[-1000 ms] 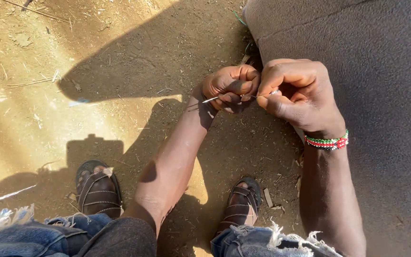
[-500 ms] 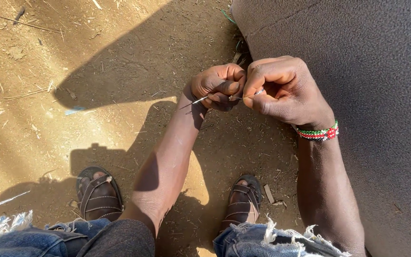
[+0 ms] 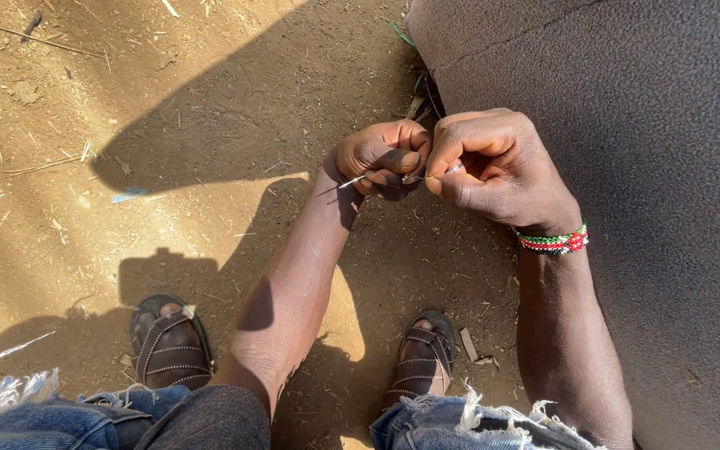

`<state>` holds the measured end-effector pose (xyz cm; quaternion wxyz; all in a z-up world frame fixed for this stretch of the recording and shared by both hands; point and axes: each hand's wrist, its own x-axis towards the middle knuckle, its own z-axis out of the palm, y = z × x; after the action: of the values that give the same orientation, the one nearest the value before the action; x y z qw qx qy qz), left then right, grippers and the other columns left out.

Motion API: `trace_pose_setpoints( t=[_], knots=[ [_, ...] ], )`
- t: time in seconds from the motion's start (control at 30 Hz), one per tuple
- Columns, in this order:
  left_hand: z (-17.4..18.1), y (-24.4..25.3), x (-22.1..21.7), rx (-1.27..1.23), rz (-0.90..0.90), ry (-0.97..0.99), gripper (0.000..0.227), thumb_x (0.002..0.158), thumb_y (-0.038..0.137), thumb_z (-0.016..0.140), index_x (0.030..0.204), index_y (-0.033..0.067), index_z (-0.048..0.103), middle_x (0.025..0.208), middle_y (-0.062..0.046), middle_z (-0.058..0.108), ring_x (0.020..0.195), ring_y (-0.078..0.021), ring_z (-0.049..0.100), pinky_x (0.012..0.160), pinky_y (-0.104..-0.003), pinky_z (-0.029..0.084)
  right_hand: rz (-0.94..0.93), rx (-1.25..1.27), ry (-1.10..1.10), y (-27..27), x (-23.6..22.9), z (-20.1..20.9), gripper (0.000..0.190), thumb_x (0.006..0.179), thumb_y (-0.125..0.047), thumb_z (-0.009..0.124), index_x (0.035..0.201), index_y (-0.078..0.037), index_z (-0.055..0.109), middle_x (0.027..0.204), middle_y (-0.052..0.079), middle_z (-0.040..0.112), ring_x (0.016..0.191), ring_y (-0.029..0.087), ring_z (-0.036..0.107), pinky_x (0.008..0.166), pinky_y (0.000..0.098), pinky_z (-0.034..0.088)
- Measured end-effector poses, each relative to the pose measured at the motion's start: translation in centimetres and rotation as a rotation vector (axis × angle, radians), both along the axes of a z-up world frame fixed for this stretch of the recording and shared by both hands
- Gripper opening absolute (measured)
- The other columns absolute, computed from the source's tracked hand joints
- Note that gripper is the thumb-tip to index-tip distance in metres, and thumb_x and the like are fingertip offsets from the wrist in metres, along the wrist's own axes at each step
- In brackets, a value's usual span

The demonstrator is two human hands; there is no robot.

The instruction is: Hand-sewing a seam on a piece of upholstered furniture using a curved needle

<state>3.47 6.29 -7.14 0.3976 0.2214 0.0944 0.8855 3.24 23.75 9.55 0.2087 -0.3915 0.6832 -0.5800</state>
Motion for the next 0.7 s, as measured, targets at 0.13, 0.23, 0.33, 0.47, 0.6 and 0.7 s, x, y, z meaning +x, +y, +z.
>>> trace_pose_setpoints(
  t=[0.13,0.23,0.33,0.47,0.6,0.7],
  knots=[
    [-0.4,0.0,-0.1,-0.002,0.001,-0.010,0.032,0.100,0.010,0.076,0.084,-0.0145,0.062,0.044,-0.005,0.042,0.036,0.0007,0.039,0.033,-0.013,0.038,0.002,0.013,-0.005,-0.1,0.1,0.3,0.018,0.093,-0.004,0.080,0.077,-0.003,0.072,0.063,0.006,0.049,0.064,0.011,0.046,0.062,0.0297,0.044],
    [-1.0,0.2,-0.1,0.006,0.009,-0.025,0.032,0.100,0.009,0.076,0.085,-0.0154,0.062,0.044,-0.005,0.042,0.036,0.0006,0.039,0.032,-0.013,0.037,0.001,0.017,-0.007,-0.2,0.1,0.3,0.018,0.093,-0.004,0.080,0.077,-0.003,0.072,0.063,0.006,0.049,0.064,0.011,0.047,0.062,0.0299,0.045],
    [-1.4,0.4,0.0,0.010,0.017,-0.035,0.031,0.100,0.009,0.076,0.086,-0.0157,0.062,0.045,-0.005,0.042,0.036,0.0006,0.038,0.032,-0.013,0.037,0.001,0.018,-0.005,-0.2,0.1,0.2,0.018,0.093,-0.004,0.080,0.076,-0.003,0.072,0.063,0.007,0.049,0.064,0.011,0.047,0.062,0.0303,0.045],
    [-1.3,0.4,0.1,0.018,0.027,-0.043,0.028,0.100,0.007,0.075,0.090,-0.0162,0.063,0.047,-0.007,0.045,0.036,0.0004,0.040,0.031,-0.013,0.039,0.018,0.034,0.023,-0.1,0.0,0.1,0.018,0.093,-0.006,0.081,0.078,-0.004,0.072,0.063,0.007,0.049,0.064,0.012,0.047,0.061,0.0313,0.045],
    [-1.5,0.5,0.0,0.015,0.024,-0.054,0.024,0.100,0.004,0.074,0.094,-0.0174,0.064,0.053,-0.014,0.052,0.036,-0.0003,0.042,0.030,-0.014,0.039,0.016,0.032,0.012,0.0,0.0,0.1,0.017,0.094,-0.006,0.080,0.078,-0.005,0.073,0.064,0.006,0.051,0.065,0.011,0.048,0.062,0.0306,0.045],
    [-1.2,0.4,0.2,0.018,0.017,-0.065,0.020,0.101,0.002,0.072,0.094,-0.0154,0.065,0.054,-0.014,0.053,0.038,-0.0007,0.042,0.031,-0.014,0.040,0.015,0.020,-0.006,0.0,-0.1,-0.1,0.018,0.094,-0.008,0.080,0.078,-0.004,0.073,0.064,0.006,0.052,0.065,0.010,0.048,0.063,0.0295,0.046]
  ],
)
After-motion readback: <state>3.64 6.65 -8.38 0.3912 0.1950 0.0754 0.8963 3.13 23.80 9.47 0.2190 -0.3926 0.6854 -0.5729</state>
